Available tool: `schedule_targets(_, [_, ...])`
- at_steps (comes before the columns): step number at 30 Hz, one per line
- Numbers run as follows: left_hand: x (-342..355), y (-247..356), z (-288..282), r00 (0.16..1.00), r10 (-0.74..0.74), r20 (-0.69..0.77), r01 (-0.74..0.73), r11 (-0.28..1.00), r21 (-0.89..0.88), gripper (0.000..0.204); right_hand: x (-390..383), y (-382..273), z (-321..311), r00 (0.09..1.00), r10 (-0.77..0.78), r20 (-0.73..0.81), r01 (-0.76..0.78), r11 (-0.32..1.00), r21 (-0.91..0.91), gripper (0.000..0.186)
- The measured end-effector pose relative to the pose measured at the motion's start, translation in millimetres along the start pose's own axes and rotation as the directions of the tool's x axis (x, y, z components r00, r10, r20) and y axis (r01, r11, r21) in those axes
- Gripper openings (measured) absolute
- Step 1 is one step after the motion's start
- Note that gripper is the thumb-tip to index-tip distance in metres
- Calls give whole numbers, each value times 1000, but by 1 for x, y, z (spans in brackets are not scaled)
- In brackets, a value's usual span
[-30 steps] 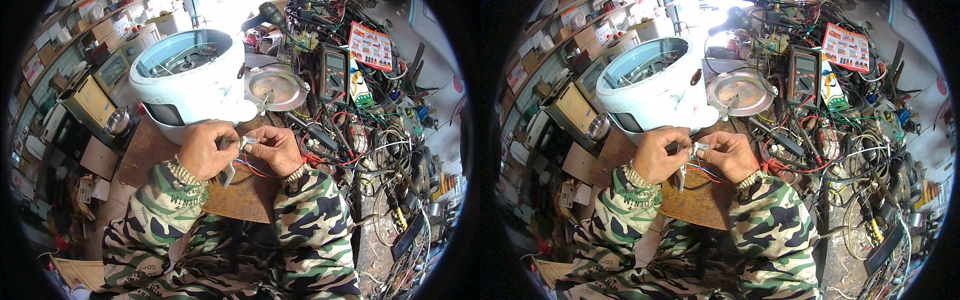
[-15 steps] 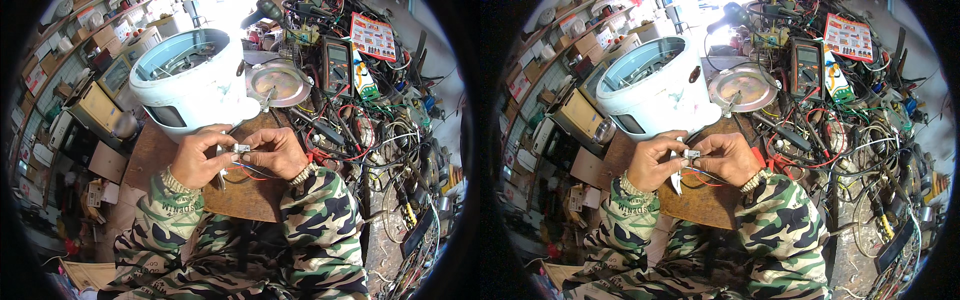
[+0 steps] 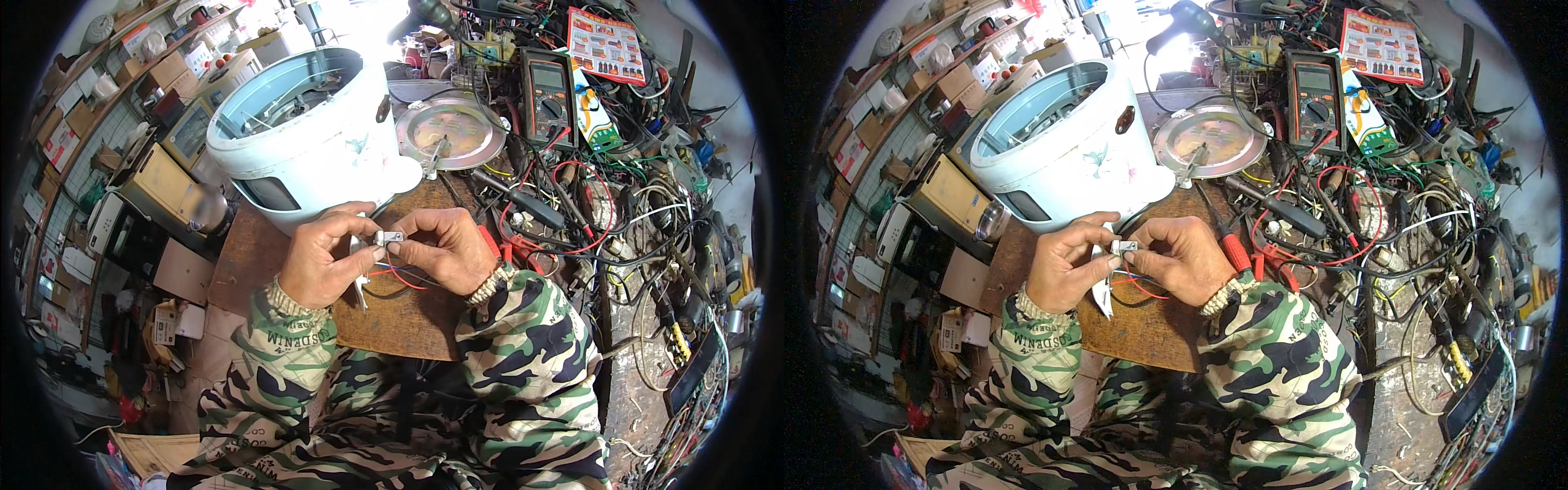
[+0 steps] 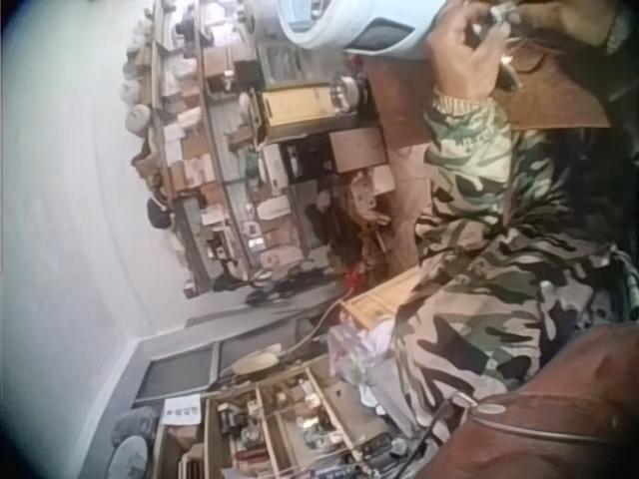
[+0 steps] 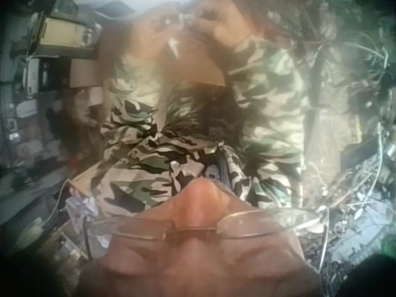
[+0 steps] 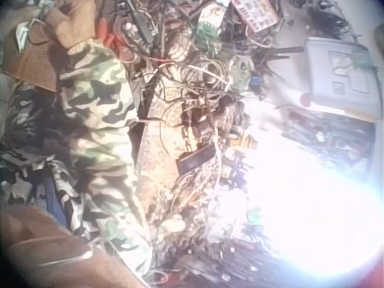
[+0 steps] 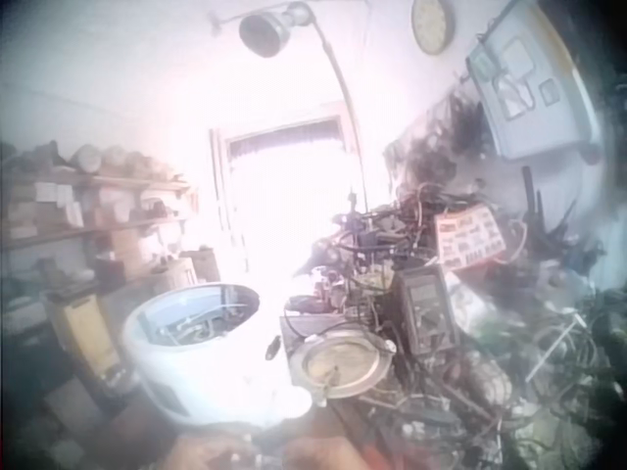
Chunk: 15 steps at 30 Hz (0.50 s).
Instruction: The person uses a screwdriver to adjust a small white electrical component with wires attached. They repeatedly tighten and loosen screws on the component while holding it in their hands.
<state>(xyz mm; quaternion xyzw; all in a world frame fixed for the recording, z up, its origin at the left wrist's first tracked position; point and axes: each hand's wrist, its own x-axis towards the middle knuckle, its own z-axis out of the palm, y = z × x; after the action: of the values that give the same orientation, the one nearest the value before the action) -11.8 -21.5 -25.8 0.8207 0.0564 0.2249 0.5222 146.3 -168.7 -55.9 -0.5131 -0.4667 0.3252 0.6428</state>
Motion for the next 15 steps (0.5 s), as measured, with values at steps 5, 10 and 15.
schedule_targets(5, [5, -8, 3, 999, 22, 32, -23, 1000, 10, 24, 0, 3, -2, 999, -41, -11, 42, 990, 137, 16])
schedule_targets(10, [5, -4, 6, 999, -24, -22, 22, 998, -52, 25, -2, -7, 0, 1000, -23, 9, 22, 994, 112, 15])
schedule_targets(15, [4, 5, 4, 999, -25, -25, 24, 998, -50, 24, 1, -5, -4, 998, 42, 38, -47, 990, 136, 15])
